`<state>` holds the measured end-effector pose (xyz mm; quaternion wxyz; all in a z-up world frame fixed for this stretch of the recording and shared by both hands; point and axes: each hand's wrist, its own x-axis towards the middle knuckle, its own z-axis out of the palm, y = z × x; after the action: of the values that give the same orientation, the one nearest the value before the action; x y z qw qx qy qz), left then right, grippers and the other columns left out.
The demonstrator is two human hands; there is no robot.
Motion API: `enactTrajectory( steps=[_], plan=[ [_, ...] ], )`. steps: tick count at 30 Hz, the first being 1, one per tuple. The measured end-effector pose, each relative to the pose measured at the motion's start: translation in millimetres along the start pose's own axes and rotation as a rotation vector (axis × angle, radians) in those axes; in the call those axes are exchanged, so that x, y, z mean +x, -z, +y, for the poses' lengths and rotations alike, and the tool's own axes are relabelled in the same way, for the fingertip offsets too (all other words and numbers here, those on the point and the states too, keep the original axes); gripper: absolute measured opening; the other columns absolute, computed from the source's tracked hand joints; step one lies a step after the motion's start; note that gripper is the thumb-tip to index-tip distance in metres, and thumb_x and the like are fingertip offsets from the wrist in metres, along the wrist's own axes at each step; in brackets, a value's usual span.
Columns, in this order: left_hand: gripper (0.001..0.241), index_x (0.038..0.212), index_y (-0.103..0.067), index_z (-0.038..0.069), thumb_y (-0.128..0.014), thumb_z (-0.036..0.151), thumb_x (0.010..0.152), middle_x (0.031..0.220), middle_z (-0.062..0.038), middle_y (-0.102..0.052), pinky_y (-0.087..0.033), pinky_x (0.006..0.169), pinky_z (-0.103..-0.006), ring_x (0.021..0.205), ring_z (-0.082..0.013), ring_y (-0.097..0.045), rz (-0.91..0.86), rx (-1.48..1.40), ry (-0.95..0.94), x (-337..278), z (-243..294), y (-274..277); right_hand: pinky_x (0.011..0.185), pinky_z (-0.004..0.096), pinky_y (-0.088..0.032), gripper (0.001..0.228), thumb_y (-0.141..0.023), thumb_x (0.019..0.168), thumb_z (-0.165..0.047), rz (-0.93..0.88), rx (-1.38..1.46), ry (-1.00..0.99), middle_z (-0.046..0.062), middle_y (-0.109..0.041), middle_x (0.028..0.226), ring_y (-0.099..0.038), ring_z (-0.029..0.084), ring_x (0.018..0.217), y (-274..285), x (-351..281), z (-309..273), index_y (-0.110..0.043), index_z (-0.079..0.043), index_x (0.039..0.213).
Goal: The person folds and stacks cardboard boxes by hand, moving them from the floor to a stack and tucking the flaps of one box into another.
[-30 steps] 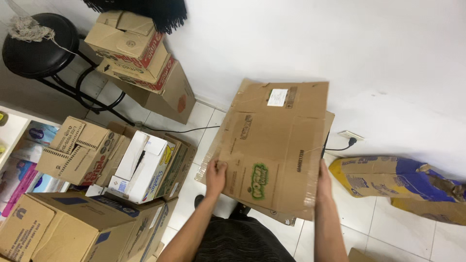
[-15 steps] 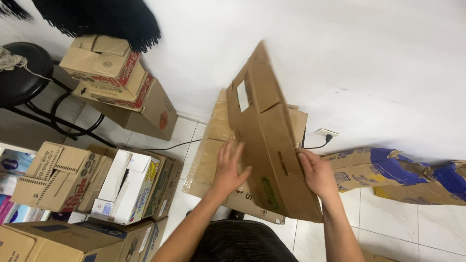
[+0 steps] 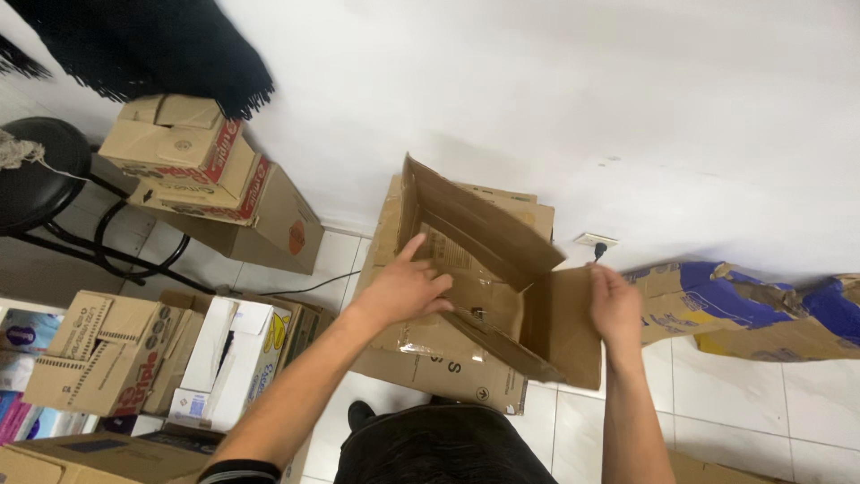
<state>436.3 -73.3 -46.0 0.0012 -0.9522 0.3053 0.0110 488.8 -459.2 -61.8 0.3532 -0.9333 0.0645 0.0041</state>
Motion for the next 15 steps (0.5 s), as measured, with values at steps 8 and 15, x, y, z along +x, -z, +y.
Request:
enactTrajectory(
  steps=[8,15],
  plan=[
    [0.071,0.145,-0.061,0.02,-0.036,0.074,0.106,0.12,-0.023,-0.08,-0.05,0.115,-0.0584,0.121,-0.0419,-0.075,-0.384,-0.321,0.257,2.1,-1.0,39.2,0.114,0.062,-0.047,0.046,-0.053,0.118,-0.031,-0.013,0.228,-0.174,0.027,-0.069,0.142,-0.06,0.048,0.137,13.6,-1.5,-55.1,-0.062,-0.01,0.157],
    [0.093,0.166,-0.049,0.023,-0.042,0.085,0.097,0.152,-0.028,-0.064,-0.047,0.121,-0.062,0.142,-0.0455,-0.061,-0.43,-0.438,0.288,45.6,0.7,54.6,0.127,0.066,-0.032,0.062,-0.052,0.109,-0.003,-0.165,0.426,-0.066,0.026,-0.052,0.163,-0.044,0.046,0.153,5.7,2.9,-58.1,-0.042,-0.008,0.17]
  ],
)
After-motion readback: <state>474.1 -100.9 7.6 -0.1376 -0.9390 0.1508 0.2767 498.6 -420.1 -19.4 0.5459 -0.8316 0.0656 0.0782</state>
